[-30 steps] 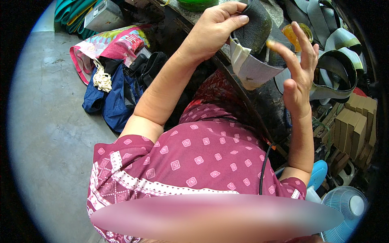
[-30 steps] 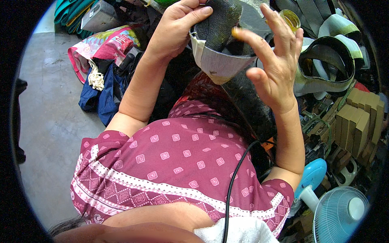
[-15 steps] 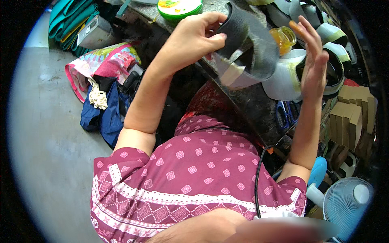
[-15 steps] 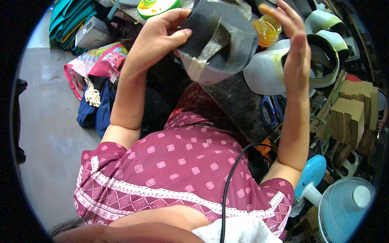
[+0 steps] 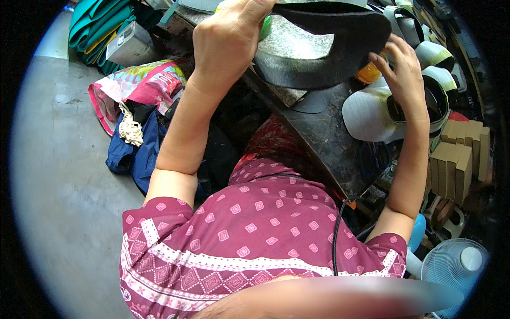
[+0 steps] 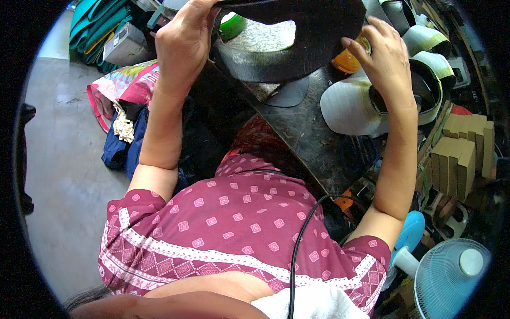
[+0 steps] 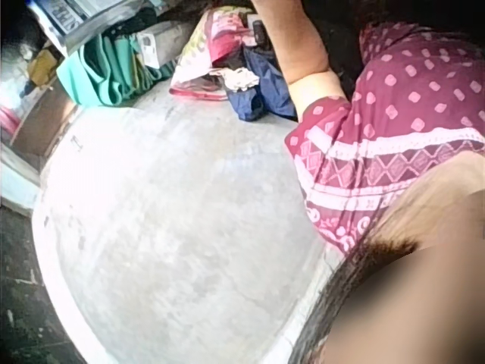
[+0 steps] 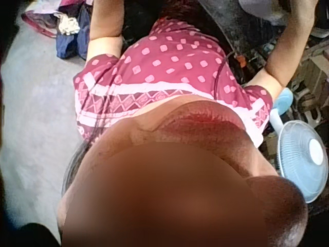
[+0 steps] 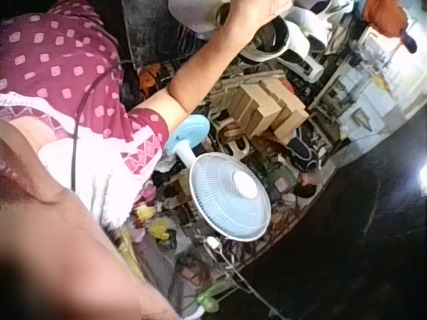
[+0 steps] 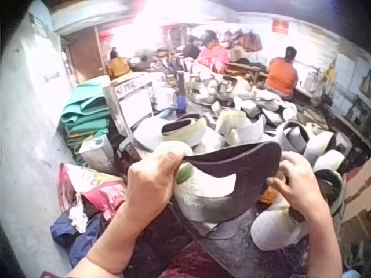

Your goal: The person applies adhesive to the edges of shoe sole components using a small stick, then presses the parts together. They repeat this process on multiple soles, occasionally refilling the adhesive container from a larger tin.

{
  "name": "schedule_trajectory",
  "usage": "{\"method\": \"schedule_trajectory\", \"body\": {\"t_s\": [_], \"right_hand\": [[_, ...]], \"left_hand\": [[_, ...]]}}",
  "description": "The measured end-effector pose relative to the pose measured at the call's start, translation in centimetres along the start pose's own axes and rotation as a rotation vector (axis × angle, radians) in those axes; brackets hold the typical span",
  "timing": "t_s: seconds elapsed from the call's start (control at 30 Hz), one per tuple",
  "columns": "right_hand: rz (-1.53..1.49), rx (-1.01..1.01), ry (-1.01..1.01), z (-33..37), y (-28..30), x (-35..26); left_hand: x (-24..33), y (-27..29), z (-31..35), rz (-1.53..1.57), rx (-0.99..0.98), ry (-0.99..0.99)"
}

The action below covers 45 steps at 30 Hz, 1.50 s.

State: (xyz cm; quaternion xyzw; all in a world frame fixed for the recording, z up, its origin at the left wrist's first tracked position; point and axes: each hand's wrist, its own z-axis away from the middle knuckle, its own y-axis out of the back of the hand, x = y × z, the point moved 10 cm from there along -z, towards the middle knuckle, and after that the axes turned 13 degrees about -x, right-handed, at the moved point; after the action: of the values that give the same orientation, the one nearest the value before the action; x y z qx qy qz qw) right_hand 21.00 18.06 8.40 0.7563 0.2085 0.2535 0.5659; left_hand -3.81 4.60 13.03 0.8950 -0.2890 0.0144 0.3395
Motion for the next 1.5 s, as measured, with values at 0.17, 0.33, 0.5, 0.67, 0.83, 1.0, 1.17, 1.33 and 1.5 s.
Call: {"method": "schedule_trajectory", "body": {"t_s": [0.17,0.33,0.5,0.67,0.83,1.0,1.17,1.33,1.5], "right_hand": [[0.1,-0.143,-0.041,0.4,-1.6,0.0],[0.161,-0.074,0.0,0.1,-2.0,0.3],[-0.024,0.027,0.046,0.5,0.3,-0.2],[-0.404,0.042,0.157,2.0,3.0,-2.9],[-1.176,-0.359,0.202,4.6,-2.6,-6.9],[-1.29,-0.201,0.056,5.7,-3.7,-4.7],[-1.066,-0.051,-0.074,7.0,-0.6,-2.1],[-0.985,0.129,-0.104,8.6,2.9,0.0],[-1.04,0.345,-0.06,8.9,5.1,1.2]], "left_hand": [[-3.9,-2.1,1.7,0.153,0.103,0.157],[-9.0,-9.5,3.6,0.97,0.167,0.415],[-8.7,-14.4,4.6,1.328,0.063,0.496],[-6.6,-15.9,4.8,1.563,0.058,0.545],[-4.0,-14.9,3.9,1.428,-0.082,0.413],[-1.7,-11.4,2.5,0.878,-0.164,0.278],[2.4,-6.3,0.3,0.043,-0.184,-0.124],[0.6,-2.2,0.6,-0.157,0.17,-0.216],[-8.7,-6.8,2.4,0.513,0.152,0.397]]}}
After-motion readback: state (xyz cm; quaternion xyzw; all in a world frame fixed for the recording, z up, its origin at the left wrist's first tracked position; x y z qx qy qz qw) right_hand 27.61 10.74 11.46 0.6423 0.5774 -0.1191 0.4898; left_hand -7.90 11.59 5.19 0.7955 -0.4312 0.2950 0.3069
